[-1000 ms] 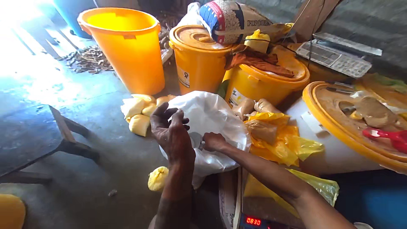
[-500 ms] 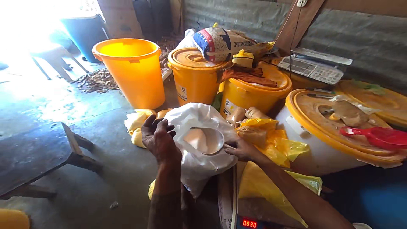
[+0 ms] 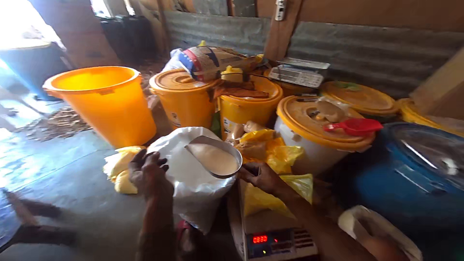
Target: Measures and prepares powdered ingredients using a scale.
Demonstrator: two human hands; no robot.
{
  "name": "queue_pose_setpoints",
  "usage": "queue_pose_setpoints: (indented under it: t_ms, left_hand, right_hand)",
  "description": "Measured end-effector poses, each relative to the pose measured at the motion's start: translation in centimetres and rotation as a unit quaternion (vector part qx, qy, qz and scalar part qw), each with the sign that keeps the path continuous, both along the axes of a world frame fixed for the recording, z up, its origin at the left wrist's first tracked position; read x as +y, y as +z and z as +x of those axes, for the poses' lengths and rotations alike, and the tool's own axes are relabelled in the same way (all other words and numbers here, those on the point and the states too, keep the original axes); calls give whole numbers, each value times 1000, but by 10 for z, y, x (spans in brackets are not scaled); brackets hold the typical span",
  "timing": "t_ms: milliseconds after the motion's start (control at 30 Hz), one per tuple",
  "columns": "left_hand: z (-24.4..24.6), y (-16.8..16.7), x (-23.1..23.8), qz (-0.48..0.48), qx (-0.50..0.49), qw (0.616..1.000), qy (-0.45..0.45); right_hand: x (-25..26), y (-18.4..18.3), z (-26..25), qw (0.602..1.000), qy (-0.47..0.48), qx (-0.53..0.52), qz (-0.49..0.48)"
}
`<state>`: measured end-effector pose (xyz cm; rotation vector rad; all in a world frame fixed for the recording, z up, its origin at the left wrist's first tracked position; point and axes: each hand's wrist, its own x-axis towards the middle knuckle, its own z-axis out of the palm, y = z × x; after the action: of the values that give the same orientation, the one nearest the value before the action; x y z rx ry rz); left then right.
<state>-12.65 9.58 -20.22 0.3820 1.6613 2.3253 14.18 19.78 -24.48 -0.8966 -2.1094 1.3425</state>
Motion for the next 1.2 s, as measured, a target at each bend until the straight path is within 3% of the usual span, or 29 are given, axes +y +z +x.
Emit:
queue_pose_setpoints:
  t_ms: [167,267,367,500,633,700,800,967,1033,1200]
  left_hand:
    - [30,-5,10,-23,109,992,-66]
    - [74,-16,17,-89,266,946,-160]
    - [139,-35,29,-113,441,844,-285]
    - [240,-66,33,-163,549,659,-488]
    - [312,-104,39,-283,629,493,-530]
    - [326,-114,49,-333,650,463,-502]
    - [322,-111,64,-360,659,475,-459]
    - [279,-87,64,-303,560,611,-470]
    - [264,-79,60,-283,543,647,-455]
    - [250,-73,52,-250,563,668,-417]
  right_hand:
    - [-27,44,143,993,-67,11,97]
    - [-58,60,222,982,-146,-14,123]
    - [-91,57,291,964,-214,-36,152]
    - [-134,37,352,943,-296,-58,141]
    - [-168,19,380,934,-333,-61,112]
    - [-179,11,384,932,-342,-61,105]
    - [-186,2,390,939,-330,-52,82]
    - [-180,-6,383,947,-312,-53,64]
    - [-173,-5,373,951,-298,-57,52]
    - [-155,-10,356,965,-248,-62,54]
